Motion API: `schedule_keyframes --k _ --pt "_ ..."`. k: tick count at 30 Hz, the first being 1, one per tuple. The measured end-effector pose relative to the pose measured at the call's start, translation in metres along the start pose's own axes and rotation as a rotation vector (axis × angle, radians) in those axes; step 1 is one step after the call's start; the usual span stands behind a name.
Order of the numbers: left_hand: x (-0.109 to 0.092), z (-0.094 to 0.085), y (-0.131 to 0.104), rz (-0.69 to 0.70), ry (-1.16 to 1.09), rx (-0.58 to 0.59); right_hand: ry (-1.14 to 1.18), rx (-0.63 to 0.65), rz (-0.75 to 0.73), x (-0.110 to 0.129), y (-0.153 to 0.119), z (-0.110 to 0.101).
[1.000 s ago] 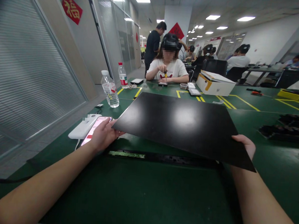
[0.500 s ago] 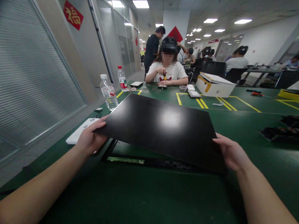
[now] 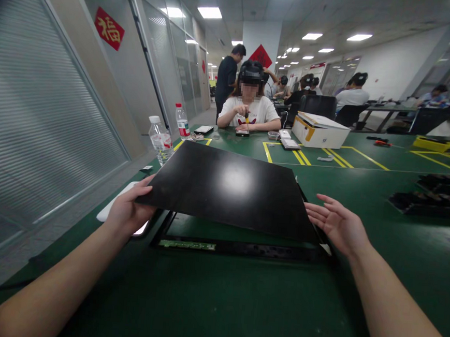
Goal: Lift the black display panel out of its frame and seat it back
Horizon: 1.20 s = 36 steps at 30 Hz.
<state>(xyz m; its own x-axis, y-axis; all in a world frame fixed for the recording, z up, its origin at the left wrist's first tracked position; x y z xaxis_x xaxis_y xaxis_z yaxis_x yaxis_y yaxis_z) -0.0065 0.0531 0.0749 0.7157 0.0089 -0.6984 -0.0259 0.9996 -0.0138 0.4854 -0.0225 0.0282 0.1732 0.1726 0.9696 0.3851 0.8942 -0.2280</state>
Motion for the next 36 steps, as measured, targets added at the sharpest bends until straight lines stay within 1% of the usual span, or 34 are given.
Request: schedule_keyframes --k 6,11,17,25,32,36 --pt "-0.001 -0.003 -0.002 -0.044 0.083 -0.012 -0.131 -0.052 -0.055 0.000 0.002 -0.008" --pt "-0.002 -0.005 -0.004 -0.073 0.131 -0.023 -0.134 -0.036 -0.013 -0.005 0.001 -0.005" --pt "-0.002 -0.003 -0.006 -0.058 0.129 0.013 -0.143 -0.034 0.004 -0.005 -0.004 0.001" --pt "0.007 -0.001 -0.006 -0.095 0.193 0.005 -0.185 -0.061 0.041 -0.005 -0.003 -0.002" --pt "0.007 -0.004 -0.004 -0.087 0.203 -0.012 -0.258 0.002 0.050 -0.013 0.003 -0.001" --pt "0.009 -0.004 -0.006 -0.094 0.206 -0.032 -0.274 0.012 0.056 -0.014 0.003 -0.001"
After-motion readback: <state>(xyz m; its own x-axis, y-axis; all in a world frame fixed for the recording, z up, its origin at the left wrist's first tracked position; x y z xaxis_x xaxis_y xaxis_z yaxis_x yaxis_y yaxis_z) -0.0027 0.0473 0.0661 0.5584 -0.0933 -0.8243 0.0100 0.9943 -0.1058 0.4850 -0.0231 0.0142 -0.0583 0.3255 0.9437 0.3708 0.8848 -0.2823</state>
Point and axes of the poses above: each hand's wrist, its own y-axis towards the middle knuckle, its own z-axis out of the palm, x = y × z, the point moved 5 cm from there along y, towards the middle knuckle, and after that the axes turned 15 degrees about -y, right-handed, at the moved point
